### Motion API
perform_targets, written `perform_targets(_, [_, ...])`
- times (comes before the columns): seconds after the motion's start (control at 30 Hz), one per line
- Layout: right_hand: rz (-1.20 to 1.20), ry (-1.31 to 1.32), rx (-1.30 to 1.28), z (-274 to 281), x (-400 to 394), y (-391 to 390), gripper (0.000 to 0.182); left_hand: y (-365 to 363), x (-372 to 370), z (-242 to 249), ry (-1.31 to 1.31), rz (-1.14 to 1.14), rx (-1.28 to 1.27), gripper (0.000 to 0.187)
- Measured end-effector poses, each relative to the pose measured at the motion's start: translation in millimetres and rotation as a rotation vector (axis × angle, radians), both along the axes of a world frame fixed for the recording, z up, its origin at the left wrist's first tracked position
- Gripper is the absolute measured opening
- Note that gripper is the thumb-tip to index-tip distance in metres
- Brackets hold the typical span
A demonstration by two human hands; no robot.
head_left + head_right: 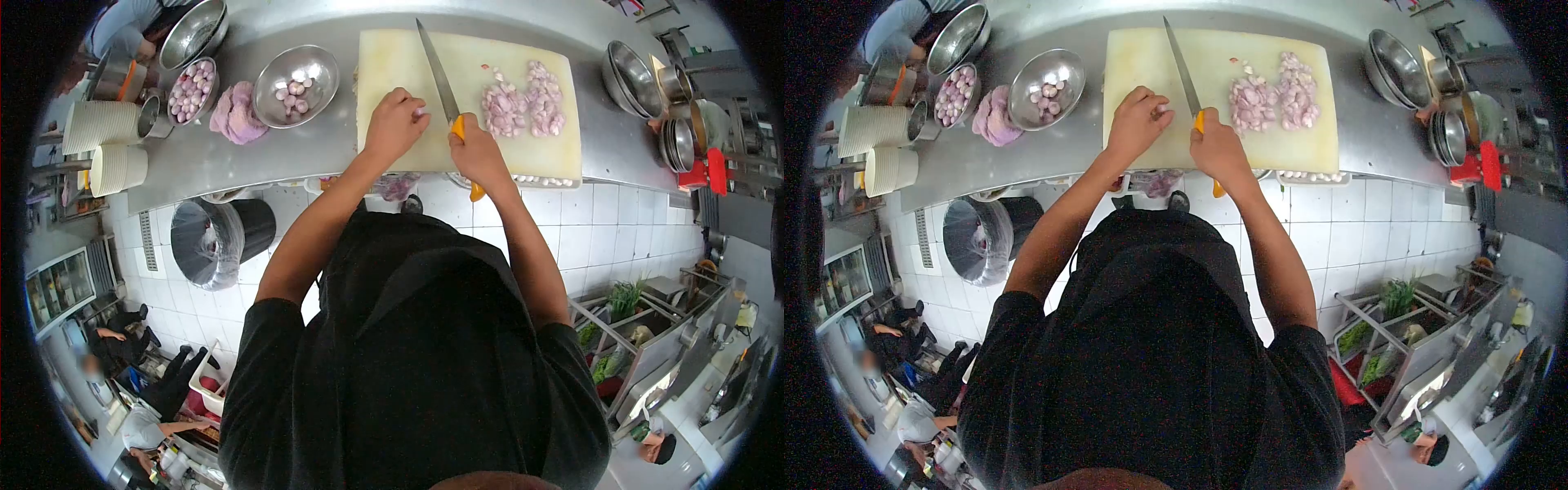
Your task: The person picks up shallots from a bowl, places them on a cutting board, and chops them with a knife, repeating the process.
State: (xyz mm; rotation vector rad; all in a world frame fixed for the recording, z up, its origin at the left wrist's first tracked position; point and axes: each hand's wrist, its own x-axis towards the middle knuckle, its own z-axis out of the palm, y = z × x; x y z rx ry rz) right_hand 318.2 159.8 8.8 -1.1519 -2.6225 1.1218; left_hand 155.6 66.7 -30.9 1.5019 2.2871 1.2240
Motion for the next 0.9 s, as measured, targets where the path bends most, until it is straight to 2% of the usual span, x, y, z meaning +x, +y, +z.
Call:
perform_targets(0.1, [-0.005, 0.02, -0.019, 7.8, 4.5, -5.0, 0.03, -8.5, 0.7, 7.4, -0.044, 0.025, 0.039, 0.029])
perform_targets(0.3, [0.017, 0.016, -0.045, 19.2, -4.0, -16.8, 0.032, -17.0, -8.6, -4.7, 0.07, -0.024, 0.09, 0.02])
perform_targets(0.4, [0.027, -0.028, -0.047, 17.6, -8.3, -17.7, 0.033, -16.6, -7.3, -5.9, -0.017, -0.015, 0.143, 0.012])
perform_targets(0.6, [0.043, -0.099, -0.037, 15.1, -10.8, -17.9, 0.034, -42.1, -8.4, 16.0, -0.067, 0.041, 0.135, 0.012])
perform_targets(0.7, [0.048, -0.1, -0.011, 9.8, -8.8, -14.5, 0.034, -95.7, -13.6, 54.2, -0.161, 0.137, 0.101, 0.013])
perform_targets(0.77, [0.067, -0.073, 0.022, 0.0, -7.0, -10.6, 0.034, -145.5, -27.9, 69.1, -0.144, 0.282, 0.083, 0.013])
perform_targets(0.83, [0.045, -0.084, -0.081, 1.3, -7.1, -8.5, 0.034, -205.9, -55.3, 72.3, -0.05, 0.454, 0.106, 0.014])
perform_targets(0.9, [0.033, -0.096, -0.136, 3.6, -8.8, -8.3, 0.034, -286.1, -99.2, 69.3, 0.163, 0.632, 0.041, 0.02])
